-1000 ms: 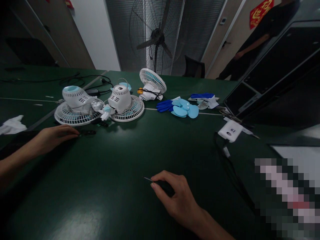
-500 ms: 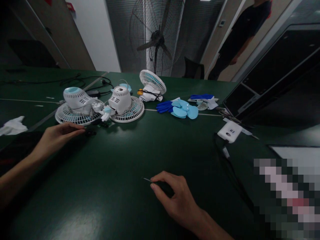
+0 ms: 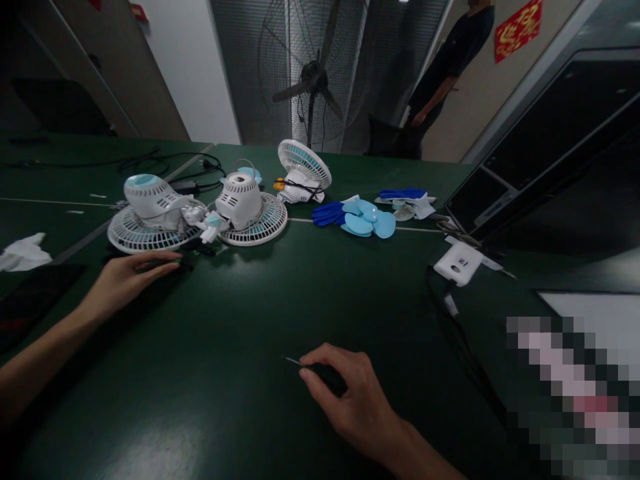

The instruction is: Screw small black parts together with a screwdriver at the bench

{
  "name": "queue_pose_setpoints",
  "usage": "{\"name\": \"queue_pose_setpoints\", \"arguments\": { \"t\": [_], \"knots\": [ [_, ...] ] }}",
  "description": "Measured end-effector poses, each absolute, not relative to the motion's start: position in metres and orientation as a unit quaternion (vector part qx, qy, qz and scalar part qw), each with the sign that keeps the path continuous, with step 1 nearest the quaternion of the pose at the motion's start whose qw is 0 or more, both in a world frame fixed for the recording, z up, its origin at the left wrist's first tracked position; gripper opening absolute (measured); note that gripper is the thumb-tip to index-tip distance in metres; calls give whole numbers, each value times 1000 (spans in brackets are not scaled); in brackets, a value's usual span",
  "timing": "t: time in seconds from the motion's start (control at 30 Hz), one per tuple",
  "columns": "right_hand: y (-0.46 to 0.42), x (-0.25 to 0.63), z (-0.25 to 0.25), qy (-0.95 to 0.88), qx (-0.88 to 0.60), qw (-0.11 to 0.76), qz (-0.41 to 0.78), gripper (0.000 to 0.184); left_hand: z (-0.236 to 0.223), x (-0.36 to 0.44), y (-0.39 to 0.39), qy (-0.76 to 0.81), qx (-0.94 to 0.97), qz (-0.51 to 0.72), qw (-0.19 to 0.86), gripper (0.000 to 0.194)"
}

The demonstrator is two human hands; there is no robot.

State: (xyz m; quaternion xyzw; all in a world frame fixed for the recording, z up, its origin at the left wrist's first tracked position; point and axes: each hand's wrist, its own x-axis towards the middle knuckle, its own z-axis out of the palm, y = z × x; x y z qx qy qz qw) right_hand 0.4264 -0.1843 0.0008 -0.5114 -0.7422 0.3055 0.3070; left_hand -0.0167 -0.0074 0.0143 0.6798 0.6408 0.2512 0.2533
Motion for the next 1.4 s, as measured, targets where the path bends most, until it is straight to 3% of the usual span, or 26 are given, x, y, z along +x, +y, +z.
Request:
{"name": "queue_pose_setpoints", "arguments": {
  "t": [0.17,0.83,1.13,1.4],
  "knots": [
    [-182,424,5,-744,-501,318,308,12,16,-16,-6,649,697,198,232,65],
    [-184,425,4,-747,-509,309,296,13,20,-13,-4,640,691,192,277,63],
    [-182,423,4,-755,-504,290,303,13,11,107,-77,416,792,174,412,20],
    [-182,418,7,-769,-481,288,309,12,-3,152,-118,354,811,205,419,21]
  ]
}}
